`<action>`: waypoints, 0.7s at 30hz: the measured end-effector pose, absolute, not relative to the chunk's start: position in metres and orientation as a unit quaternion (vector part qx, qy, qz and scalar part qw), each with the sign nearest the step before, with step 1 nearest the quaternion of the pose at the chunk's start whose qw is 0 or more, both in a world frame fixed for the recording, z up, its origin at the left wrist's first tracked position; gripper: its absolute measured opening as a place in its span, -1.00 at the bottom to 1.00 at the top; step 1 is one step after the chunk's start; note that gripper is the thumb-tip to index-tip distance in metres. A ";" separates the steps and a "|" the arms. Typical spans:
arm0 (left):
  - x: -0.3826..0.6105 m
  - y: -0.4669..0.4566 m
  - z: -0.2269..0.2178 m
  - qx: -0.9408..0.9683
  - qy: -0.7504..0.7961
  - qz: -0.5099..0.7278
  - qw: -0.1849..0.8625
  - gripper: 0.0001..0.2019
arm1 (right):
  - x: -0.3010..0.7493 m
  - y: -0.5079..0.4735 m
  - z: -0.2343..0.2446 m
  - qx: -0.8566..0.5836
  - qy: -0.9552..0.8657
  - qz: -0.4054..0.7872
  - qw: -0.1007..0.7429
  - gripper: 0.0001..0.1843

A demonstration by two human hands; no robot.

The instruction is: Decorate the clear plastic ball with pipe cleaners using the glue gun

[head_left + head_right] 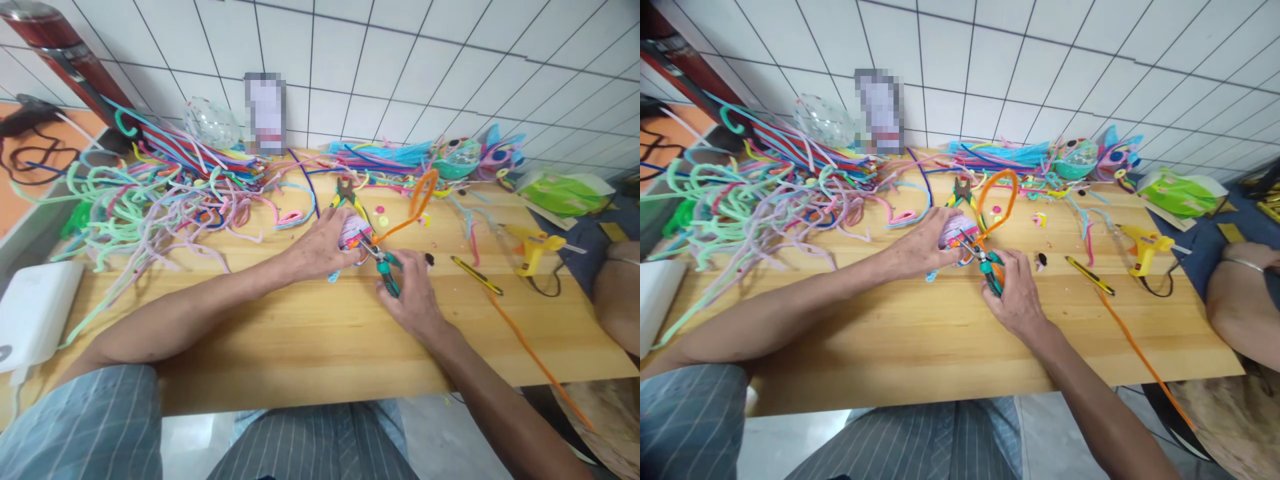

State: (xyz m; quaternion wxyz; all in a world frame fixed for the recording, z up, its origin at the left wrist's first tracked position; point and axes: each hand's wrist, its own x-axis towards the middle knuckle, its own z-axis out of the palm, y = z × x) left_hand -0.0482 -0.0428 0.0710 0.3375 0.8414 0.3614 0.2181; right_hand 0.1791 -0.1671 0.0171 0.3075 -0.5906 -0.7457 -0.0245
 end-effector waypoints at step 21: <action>-0.048 -0.039 0.068 0.846 0.351 0.217 0.337 -0.41 | 0.175 -0.161 0.005 -0.587 -0.741 -0.071 0.318 -0.43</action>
